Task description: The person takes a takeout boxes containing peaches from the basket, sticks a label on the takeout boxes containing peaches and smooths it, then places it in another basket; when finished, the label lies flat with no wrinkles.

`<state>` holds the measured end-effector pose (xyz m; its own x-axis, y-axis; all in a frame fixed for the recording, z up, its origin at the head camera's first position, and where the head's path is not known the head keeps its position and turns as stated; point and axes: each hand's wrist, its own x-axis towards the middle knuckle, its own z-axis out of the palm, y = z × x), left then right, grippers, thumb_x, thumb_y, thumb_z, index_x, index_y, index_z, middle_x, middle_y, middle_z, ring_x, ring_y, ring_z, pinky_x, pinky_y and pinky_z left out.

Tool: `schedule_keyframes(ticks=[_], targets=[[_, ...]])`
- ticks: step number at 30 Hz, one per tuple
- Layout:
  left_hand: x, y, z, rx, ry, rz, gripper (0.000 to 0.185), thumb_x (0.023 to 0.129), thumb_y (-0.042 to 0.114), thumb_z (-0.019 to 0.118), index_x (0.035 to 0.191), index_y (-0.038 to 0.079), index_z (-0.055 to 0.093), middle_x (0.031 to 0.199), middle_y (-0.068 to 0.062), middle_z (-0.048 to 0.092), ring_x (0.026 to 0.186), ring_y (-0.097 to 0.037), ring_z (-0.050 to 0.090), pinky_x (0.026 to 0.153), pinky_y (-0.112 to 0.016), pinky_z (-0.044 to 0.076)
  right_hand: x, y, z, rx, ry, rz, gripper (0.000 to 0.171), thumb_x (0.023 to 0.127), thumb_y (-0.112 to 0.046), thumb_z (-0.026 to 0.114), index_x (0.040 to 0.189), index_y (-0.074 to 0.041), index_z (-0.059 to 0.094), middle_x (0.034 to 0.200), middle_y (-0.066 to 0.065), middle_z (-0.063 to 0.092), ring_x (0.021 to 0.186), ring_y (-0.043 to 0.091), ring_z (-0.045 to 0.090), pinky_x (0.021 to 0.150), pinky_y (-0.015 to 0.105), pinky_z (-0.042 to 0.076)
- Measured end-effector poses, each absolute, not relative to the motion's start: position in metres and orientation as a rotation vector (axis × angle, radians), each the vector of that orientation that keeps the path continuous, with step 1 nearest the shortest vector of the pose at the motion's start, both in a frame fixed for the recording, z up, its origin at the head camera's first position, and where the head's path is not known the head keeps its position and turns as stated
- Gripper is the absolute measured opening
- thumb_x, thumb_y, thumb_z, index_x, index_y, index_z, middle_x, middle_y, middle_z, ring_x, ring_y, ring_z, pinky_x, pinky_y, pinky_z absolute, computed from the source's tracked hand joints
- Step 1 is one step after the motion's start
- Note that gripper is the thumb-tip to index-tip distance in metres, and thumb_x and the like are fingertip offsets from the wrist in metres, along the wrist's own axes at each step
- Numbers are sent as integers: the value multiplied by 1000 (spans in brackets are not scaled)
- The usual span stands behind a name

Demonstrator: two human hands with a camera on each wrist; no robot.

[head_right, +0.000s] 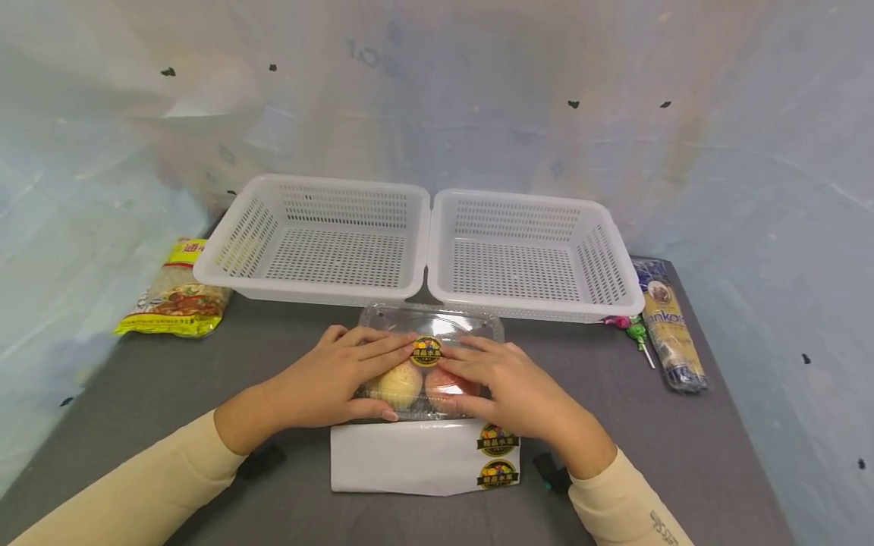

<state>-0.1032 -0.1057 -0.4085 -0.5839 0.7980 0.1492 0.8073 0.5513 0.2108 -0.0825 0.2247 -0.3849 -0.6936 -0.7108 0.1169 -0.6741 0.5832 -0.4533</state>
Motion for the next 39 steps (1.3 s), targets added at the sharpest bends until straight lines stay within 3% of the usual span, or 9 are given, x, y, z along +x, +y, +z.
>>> schedule_keyframes(ticks=[4, 7, 10, 14, 18, 21, 26, 32, 39], targets=[[-107, -107, -413, -1425, -2745, -569, 94, 99, 76, 62, 169, 16, 43, 176, 6, 30, 149, -19, 37, 102, -50, 36, -84, 231, -391, -1177, 2705, -875, 52, 102, -34, 80, 149, -13, 70, 156, -3, 60, 152, 30, 44, 117, 67, 35], [-108, -108, -416, -1411, -2725, -727, 90, 99, 72, 66, 167, 16, 46, 175, 6, 33, 149, -19, 35, 105, -50, 35, -85, 235, -394, -1204, 2697, -1003, 47, 100, -22, 83, 144, -11, 72, 153, 1, 62, 148, 31, 49, 120, 57, 37], [-109, -110, -418, -1370, -2668, -912, 75, 100, 60, 74, 159, 16, 59, 171, 2, 41, 148, -20, 38, 106, -55, 35, -87, 239, -394, -1234, 2708, -1133, 45, 97, -9, 84, 141, -8, 73, 149, 5, 66, 141, 31, 56, 116, 45, 44], [-111, -114, -421, -1253, -2514, -1201, 47, 103, 36, 78, 144, 12, 73, 161, -4, 55, 142, -24, 46, 108, -62, 40, -91, 245, -389, -1179, 2678, -1356, 50, 93, 4, 82, 141, -4, 71, 143, 10, 68, 133, 26, 62, 102, 40, 56], [-112, -119, -422, -1095, -2324, -1543, 34, 106, 15, 74, 139, 5, 74, 155, -9, 61, 135, -28, 55, 102, -50, 52, -93, 254, -381, -1048, 2584, -1610, 53, 95, 13, 75, 146, 1, 65, 142, 18, 67, 131, 24, 63, 95, 35, 59], [-113, -123, -421, -960, -2238, -1816, 35, 112, 11, 64, 145, 2, 68, 157, -11, 59, 140, -31, 54, 102, -41, 55, -96, 262, -376, -959, 2506, -1807, 52, 99, 15, 67, 150, 5, 59, 142, 22, 65, 129, 26, 63, 96, 30, 57], [-114, -130, -419, -729, -2205, -2089, 45, 120, 24, 45, 157, 0, 55, 162, -11, 52, 144, -38, 48, 101, -52, 55, -103, 275, -371, -914, 2224, -2231, 48, 110, 6, 55, 157, 11, 46, 144, 25, 60, 127, 32, 63, 95, 33, 57], [-117, -133, -423, -611, -2059, -2365, 63, 120, 44, 38, 163, -2, 44, 164, -15, 47, 144, -45, 44, 104, -66, 45, -109, 288, -374, -774, 1708, -2763, 46, 116, -16, 52, 155, 7, 43, 139, 27, 57, 124, 40, 60, 93, 42, 59], [-117, -142, -437, -619, -1848, -2598, 54, 120, 36, 35, 162, 5, 47, 169, -12, 42, 146, -53, 39, 106, -63, 47, -113, 299, -395, -368, 1496, -3053, 55, 113, -43, 53, 151, -2, 49, 132, 21, 60, 121, 38, 59, 87, 44, 57]])
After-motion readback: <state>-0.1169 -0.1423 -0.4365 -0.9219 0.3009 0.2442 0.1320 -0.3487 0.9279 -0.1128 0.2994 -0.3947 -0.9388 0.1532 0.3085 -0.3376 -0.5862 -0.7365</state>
